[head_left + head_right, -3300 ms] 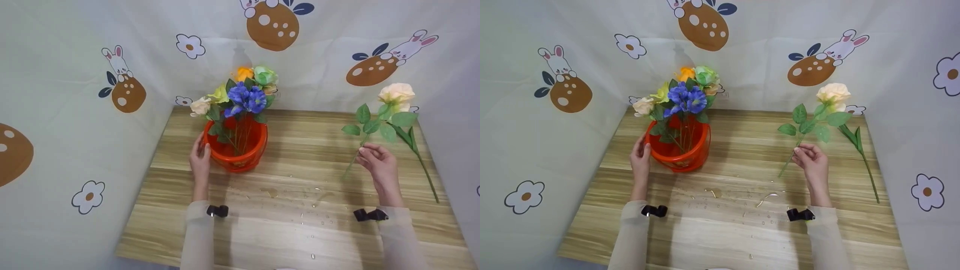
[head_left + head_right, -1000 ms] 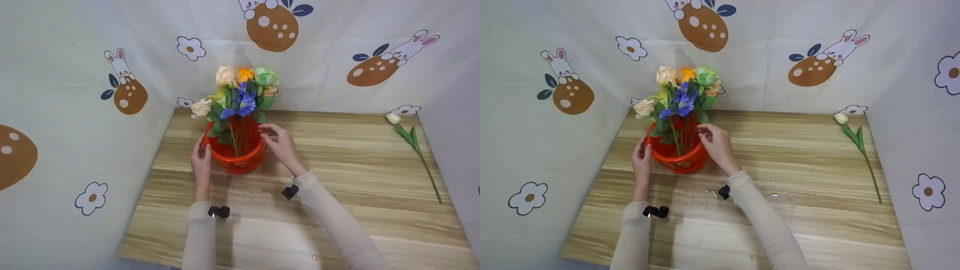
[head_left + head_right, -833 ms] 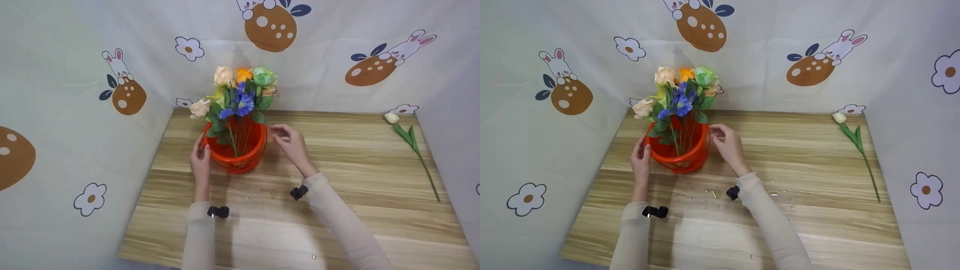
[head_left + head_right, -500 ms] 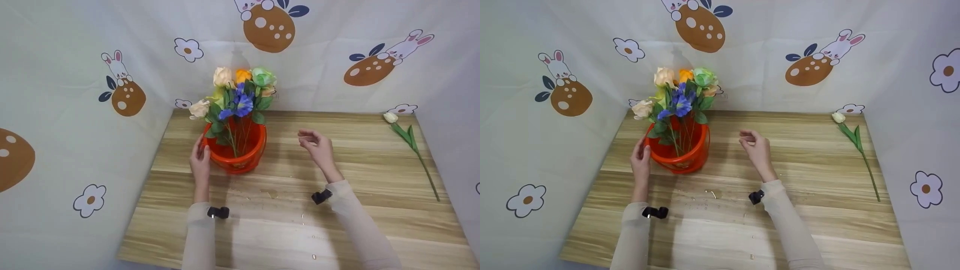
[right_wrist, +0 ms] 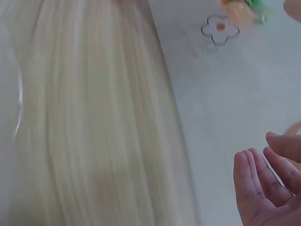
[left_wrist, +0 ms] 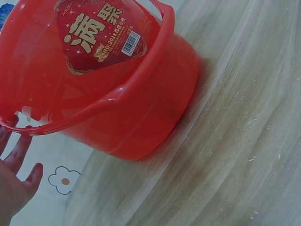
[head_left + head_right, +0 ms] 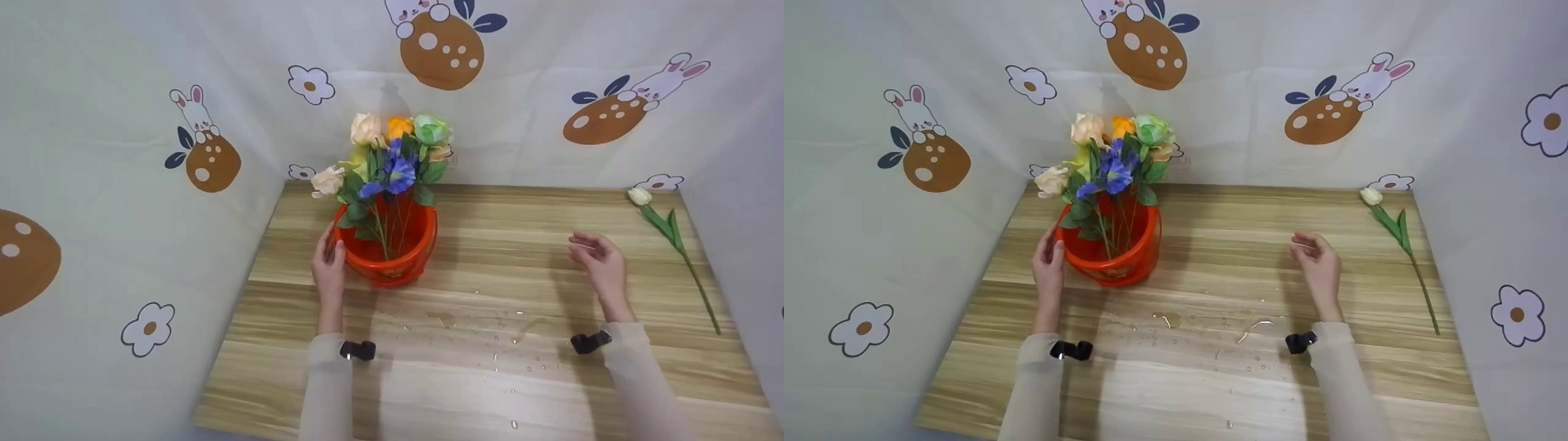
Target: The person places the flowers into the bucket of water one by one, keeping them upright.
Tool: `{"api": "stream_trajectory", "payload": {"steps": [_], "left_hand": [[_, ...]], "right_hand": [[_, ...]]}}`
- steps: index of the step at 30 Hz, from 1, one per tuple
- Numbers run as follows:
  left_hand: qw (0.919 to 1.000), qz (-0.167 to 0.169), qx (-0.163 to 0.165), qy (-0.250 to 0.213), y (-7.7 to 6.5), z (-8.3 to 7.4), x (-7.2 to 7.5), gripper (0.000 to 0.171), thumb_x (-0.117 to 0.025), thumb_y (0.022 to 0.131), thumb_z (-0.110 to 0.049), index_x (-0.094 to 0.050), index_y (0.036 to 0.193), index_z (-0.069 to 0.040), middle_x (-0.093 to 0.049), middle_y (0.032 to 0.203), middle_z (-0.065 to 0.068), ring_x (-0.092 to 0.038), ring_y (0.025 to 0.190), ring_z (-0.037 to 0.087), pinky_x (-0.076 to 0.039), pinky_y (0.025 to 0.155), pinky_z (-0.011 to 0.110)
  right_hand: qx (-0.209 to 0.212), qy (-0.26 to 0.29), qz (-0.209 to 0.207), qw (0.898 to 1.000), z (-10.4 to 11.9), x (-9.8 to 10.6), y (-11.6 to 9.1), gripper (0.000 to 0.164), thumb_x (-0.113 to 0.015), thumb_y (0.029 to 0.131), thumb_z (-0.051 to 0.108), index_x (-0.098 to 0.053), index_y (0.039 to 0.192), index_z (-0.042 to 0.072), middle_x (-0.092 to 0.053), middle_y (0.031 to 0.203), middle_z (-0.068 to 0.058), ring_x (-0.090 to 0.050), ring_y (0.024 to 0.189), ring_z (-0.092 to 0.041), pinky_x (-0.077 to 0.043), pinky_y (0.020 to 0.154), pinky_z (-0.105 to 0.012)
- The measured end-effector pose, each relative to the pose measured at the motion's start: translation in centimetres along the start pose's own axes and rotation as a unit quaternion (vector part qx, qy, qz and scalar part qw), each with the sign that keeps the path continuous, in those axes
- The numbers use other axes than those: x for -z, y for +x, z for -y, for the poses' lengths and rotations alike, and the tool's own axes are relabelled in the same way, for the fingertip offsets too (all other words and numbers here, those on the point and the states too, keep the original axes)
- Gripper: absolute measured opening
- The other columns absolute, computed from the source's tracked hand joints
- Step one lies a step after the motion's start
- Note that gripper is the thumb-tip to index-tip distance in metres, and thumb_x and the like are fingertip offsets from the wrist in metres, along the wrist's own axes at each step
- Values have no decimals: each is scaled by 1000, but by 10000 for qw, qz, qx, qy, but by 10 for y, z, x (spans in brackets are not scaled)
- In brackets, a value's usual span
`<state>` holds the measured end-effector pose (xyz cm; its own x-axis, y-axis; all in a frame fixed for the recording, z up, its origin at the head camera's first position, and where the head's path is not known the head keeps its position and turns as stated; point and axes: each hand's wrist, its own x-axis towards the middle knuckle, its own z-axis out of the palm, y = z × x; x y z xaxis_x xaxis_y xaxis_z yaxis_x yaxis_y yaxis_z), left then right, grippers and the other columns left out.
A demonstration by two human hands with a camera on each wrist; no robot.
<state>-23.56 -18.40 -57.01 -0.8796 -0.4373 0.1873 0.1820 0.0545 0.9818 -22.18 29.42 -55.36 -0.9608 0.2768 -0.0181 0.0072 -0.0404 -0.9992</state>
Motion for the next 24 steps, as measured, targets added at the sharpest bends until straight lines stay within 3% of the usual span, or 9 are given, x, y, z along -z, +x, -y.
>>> {"api": "stream_trajectory", "payload": {"steps": [3,7,10,12,14,17,20,24], "left_hand": [[10000,37,24,55,-6,-13,0,43,-59,96,-3,-55,139,4,-57,141,24,-58,125,27,-47,97,10],[9999,62,-63,95,-11,-26,-2,43,-59,96,-3,-54,138,6,-57,139,26,-60,122,22,-47,97,11],[9999,62,-78,71,-11,-28,-1,43,-60,96,-3,-55,137,6,-58,139,26,-60,119,17,-47,97,11],[9999,64,-71,45,-11,-28,-1,43,-60,96,-2,-54,138,6,-58,139,26,-60,119,17,-47,97,11],[10000,78,-46,40,-10,-28,-1,43,-60,96,-2,-54,138,6,-57,139,26,-59,122,21,-47,97,11],[9999,121,3,69,-9,-28,0,44,-59,97,-3,-54,139,5,-57,141,24,-56,127,27,-46,98,11],[9997,149,48,178,-9,-28,0,44,-59,97,-4,-54,139,4,-56,142,23,-56,128,31,-46,99,12],[9996,166,33,207,-10,-27,1,44,-60,97,-4,-54,139,4,-56,142,23,-56,128,31,-46,98,11]], "right_hand": [[-109,149,-259,9995,-3,26,-5,32,-64,90,-7,-56,119,-19,-74,88,9,-70,78,-1,-59,69,-15],[-455,166,-832,9954,-15,65,-3,23,-69,89,-1,-68,112,-2,-74,87,14,-70,78,3,-57,69,-10],[-783,-372,-1399,9864,-22,94,0,25,-72,89,8,-72,114,12,-69,94,21,-66,89,8,-52,73,-4],[-1002,-989,-1645,9763,-24,110,2,32,-71,91,16,-70,123,18,-67,110,18,-61,107,5,-48,85,-4],[-1179,-1618,-1694,9650,-25,124,3,41,-69,93,23,-63,134,23,-61,134,10,-52,129,-2,-42,103,-10],[-1334,-2337,-1560,9504,-28,145,5,51,-63,96,33,-51,146,27,-36,161,3,-31,149,-13,-32,119,-26],[-1369,-2715,-1417,9421,-31,165,7,58,-59,98,37,-42,152,24,-24,166,-3,-21,154,-20,-24,126,-37],[-1351,-3116,-1158,9334,-36,183,7,66,-53,100,40,-30,157,14,-20,167,-12,-15,155,-31,-17,127,-48]]}}
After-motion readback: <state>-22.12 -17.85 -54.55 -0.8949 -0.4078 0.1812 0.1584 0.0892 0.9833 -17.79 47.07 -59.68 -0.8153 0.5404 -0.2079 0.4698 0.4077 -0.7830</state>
